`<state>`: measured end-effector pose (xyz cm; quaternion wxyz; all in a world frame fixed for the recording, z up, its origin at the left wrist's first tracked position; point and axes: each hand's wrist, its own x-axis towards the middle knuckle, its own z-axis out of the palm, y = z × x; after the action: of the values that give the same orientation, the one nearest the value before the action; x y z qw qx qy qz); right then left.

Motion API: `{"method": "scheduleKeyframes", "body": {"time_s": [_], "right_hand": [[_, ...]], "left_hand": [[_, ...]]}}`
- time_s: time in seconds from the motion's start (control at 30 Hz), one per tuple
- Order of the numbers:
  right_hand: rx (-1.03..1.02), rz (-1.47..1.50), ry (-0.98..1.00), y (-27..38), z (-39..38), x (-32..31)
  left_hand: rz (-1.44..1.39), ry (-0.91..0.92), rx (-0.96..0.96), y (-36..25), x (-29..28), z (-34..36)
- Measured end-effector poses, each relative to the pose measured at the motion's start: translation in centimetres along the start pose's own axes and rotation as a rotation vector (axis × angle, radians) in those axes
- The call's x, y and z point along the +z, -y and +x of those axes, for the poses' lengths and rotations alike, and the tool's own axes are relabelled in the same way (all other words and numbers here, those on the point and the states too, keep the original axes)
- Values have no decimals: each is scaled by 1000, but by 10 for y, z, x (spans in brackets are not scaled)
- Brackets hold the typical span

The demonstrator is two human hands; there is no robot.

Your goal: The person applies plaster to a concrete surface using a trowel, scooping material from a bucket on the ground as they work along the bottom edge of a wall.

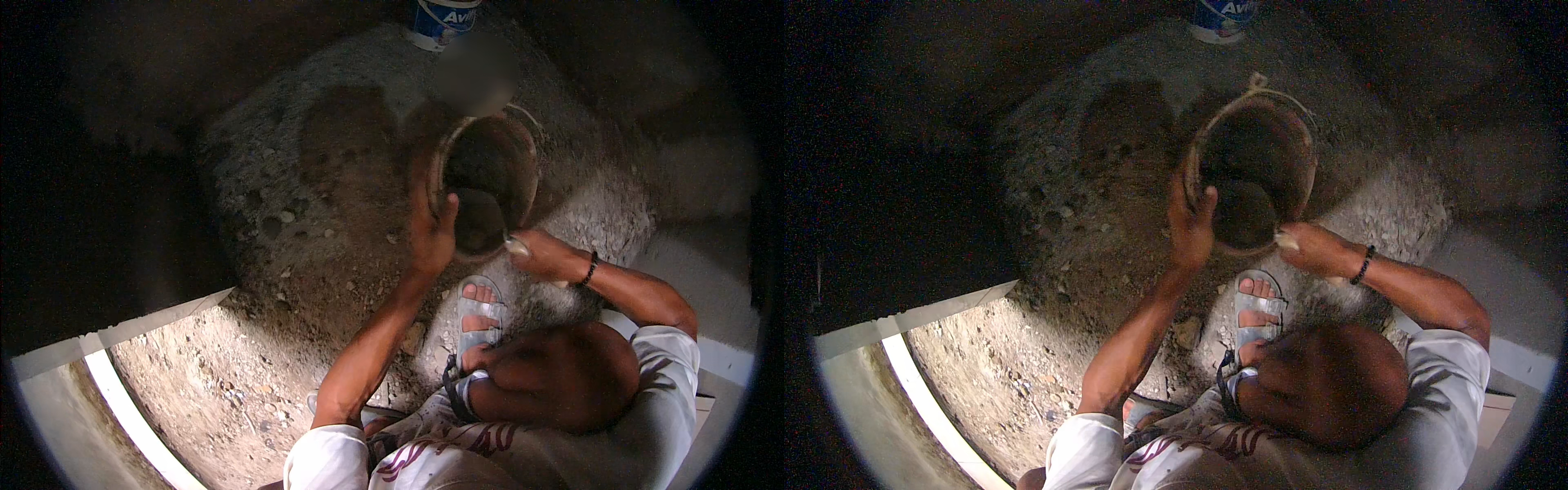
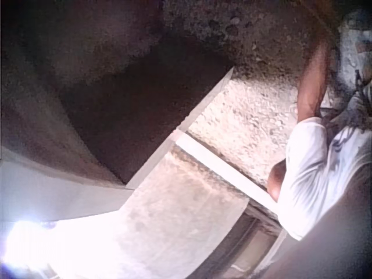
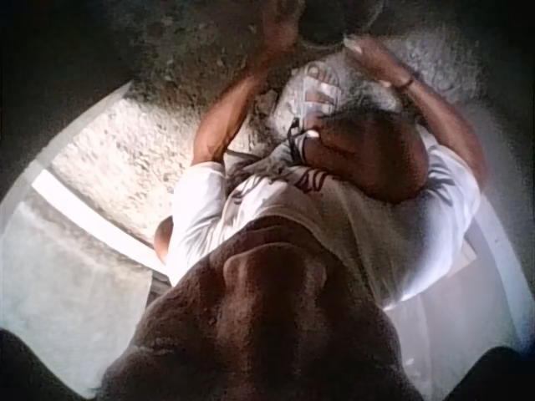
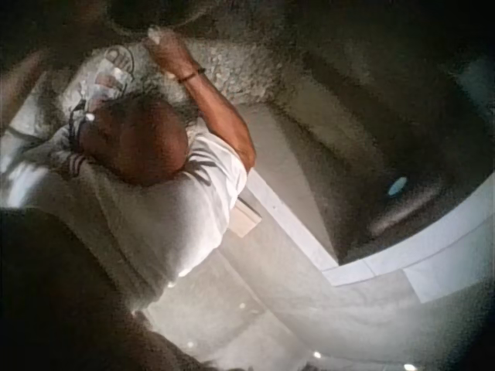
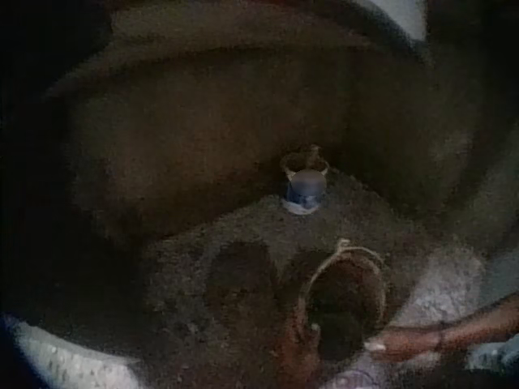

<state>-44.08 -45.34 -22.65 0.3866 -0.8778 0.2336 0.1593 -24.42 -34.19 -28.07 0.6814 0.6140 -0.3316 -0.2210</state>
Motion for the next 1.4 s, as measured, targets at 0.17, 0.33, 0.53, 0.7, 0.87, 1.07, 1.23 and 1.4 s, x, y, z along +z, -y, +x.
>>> {"method": "scheduleKeyframes", "body": {"time_s": [0.17,0.33,0.53,0.7,0.87,1.07,1.23,1.4], "right_hand": [[451,243,278,43,22,-19],[510,714,228,59,41,-44],[651,1306,239,32,17,-41],[495,1301,92,58,33,-35],[522,1363,13,51,18,-47],[375,1414,114,64,0,-68],[288,1440,253,109,17,-85],[28,1097,138,169,50,-107]], "left_hand": [[-177,-33,-42,-10,16,3],[68,-79,23,1,-4,23],[-33,-5,-114,3,5,34],[-241,50,-334,3,-21,41],[-83,-17,-211,-1,-43,34],[266,-560,307,-79,-133,26],[681,-1071,881,-229,-245,13],[1034,-1164,1070,-304,-314,9]]}}
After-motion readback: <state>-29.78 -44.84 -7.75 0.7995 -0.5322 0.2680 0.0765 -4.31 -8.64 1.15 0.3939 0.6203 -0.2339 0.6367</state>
